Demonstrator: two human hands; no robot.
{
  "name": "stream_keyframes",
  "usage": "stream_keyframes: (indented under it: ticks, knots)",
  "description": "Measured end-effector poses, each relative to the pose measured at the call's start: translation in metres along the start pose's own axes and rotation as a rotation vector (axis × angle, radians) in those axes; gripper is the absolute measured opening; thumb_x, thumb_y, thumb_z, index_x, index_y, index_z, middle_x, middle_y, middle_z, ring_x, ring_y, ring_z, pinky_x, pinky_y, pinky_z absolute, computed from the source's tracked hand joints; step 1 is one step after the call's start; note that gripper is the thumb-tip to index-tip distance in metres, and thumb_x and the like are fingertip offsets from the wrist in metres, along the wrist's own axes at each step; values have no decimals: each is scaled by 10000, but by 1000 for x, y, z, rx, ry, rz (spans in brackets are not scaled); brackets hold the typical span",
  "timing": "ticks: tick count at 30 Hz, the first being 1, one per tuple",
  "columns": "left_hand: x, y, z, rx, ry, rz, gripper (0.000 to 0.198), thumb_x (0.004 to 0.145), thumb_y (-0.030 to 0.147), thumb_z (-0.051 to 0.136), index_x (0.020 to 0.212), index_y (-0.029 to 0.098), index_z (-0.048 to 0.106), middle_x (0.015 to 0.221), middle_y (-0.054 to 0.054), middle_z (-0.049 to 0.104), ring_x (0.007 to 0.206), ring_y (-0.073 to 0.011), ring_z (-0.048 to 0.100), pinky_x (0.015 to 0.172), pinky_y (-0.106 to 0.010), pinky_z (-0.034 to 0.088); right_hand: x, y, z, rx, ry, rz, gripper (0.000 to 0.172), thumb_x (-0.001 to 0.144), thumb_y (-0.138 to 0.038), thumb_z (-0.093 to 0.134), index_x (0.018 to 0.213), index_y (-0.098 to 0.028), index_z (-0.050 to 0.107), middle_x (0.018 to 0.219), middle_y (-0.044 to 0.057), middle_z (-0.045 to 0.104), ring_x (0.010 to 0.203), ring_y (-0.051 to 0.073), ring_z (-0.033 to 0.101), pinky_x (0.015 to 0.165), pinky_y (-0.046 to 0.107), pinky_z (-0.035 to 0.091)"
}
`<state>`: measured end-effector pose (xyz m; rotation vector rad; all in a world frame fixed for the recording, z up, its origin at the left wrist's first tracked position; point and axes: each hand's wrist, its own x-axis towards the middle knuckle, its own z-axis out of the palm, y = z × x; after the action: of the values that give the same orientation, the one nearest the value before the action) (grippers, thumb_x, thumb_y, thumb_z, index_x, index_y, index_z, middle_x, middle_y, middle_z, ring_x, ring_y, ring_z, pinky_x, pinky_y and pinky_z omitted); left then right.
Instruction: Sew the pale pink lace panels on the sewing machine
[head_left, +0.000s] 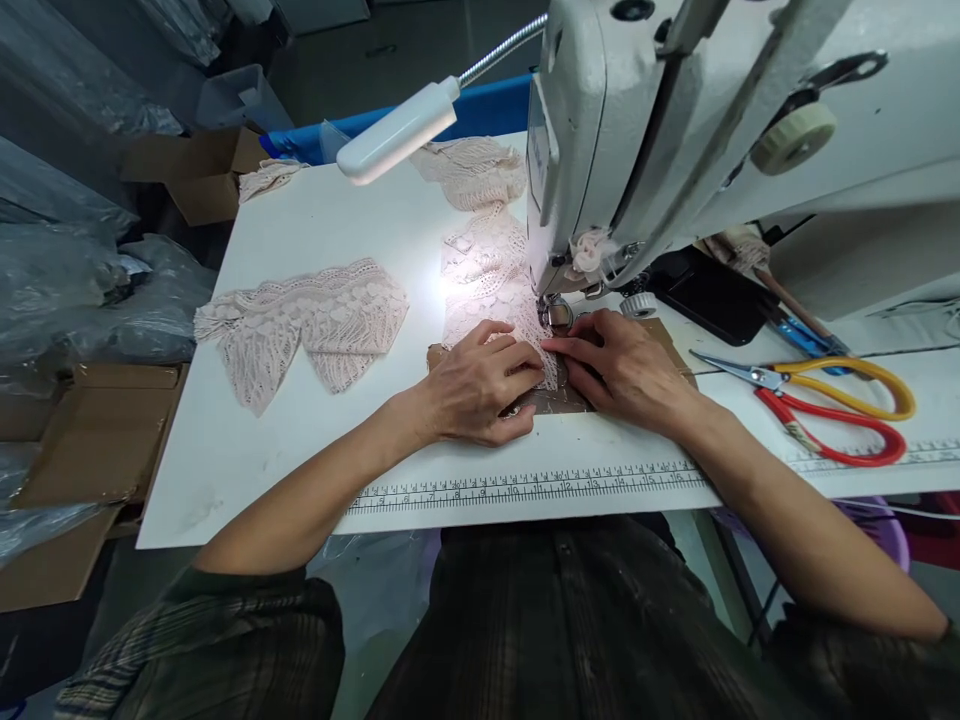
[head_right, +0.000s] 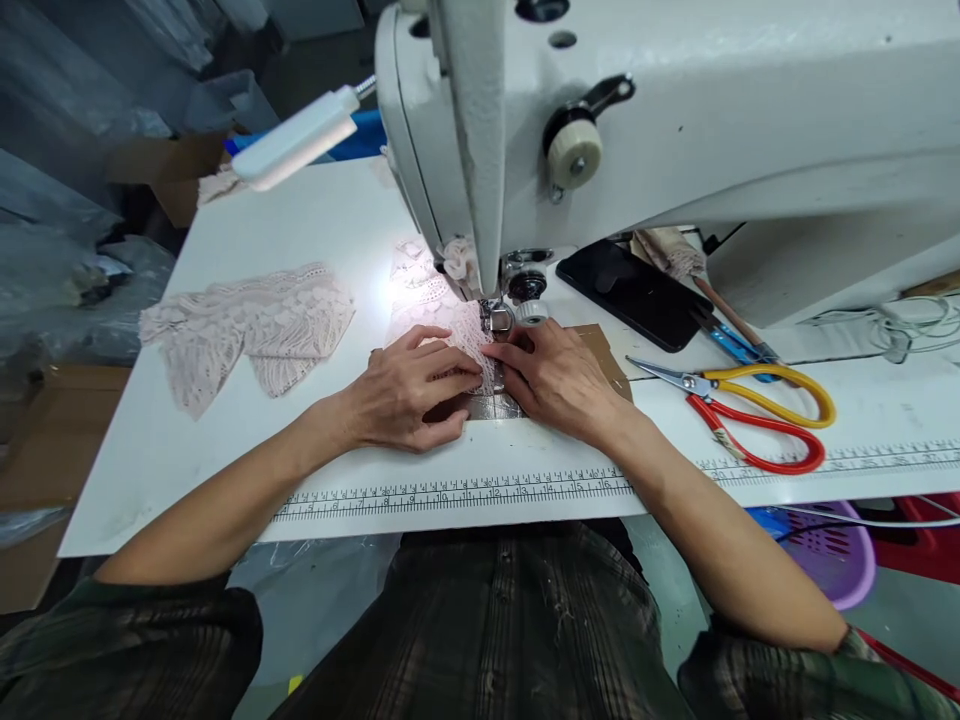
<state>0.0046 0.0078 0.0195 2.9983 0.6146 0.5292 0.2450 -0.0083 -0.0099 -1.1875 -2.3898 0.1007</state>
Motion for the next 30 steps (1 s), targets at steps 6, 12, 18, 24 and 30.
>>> stream_keyframes:
  ticks: [6, 12, 18, 24, 30]
  knots:
    - [0, 5, 2, 90, 27, -26, 289, 916, 279, 514, 1019, 109, 725, 1057, -111, 742, 871, -239, 645, 877, -430, 463, 2, -1, 3, -81, -22, 41, 390, 1007, -338, 457, 1292, -236, 703, 1071, 153, 608, 964, 265, 562, 844, 433, 501]
    - [0, 6, 5, 116, 4, -75, 313, 929, 302, 508, 1085, 113, 704, 1105, -117, 728, 891, -245, 631, 913, -450, 450, -1, 0, -1, -8, -32, 5, 382, 1011, -335, 459, 1283, -234, 707, 1080, 147, 607, 999, 263, 572, 875, 428, 507]
    - [0, 3, 7, 138, -7, -98, 336, 935, 312, 500, 1140, 120, 685, 1149, -121, 717, 925, -258, 621, 940, -473, 447, 1, -1, -1, -41, -43, 55, 394, 1009, -346, 460, 1302, -224, 694, 1058, 151, 599, 1005, 274, 567, 867, 437, 515]
    - [1, 0, 9, 146, -8, -113, 348, 941, 316, 502, 1166, 116, 674, 1210, -134, 697, 972, -278, 617, 929, -488, 444, 1, -5, -3, -47, -67, 39, 400, 1009, -332, 453, 1332, -241, 672, 1080, 148, 598, 1040, 278, 558, 891, 439, 511]
    - [1, -5, 12, 165, 5, -115, 386, 955, 333, 483, 1214, 104, 655, 1246, -140, 682, 982, -283, 626, 945, -495, 433, 5, -6, -2, -100, -54, 58, 416, 1010, -329, 437, 1343, -222, 661, 1085, 153, 605, 949, 263, 565, 859, 438, 512]
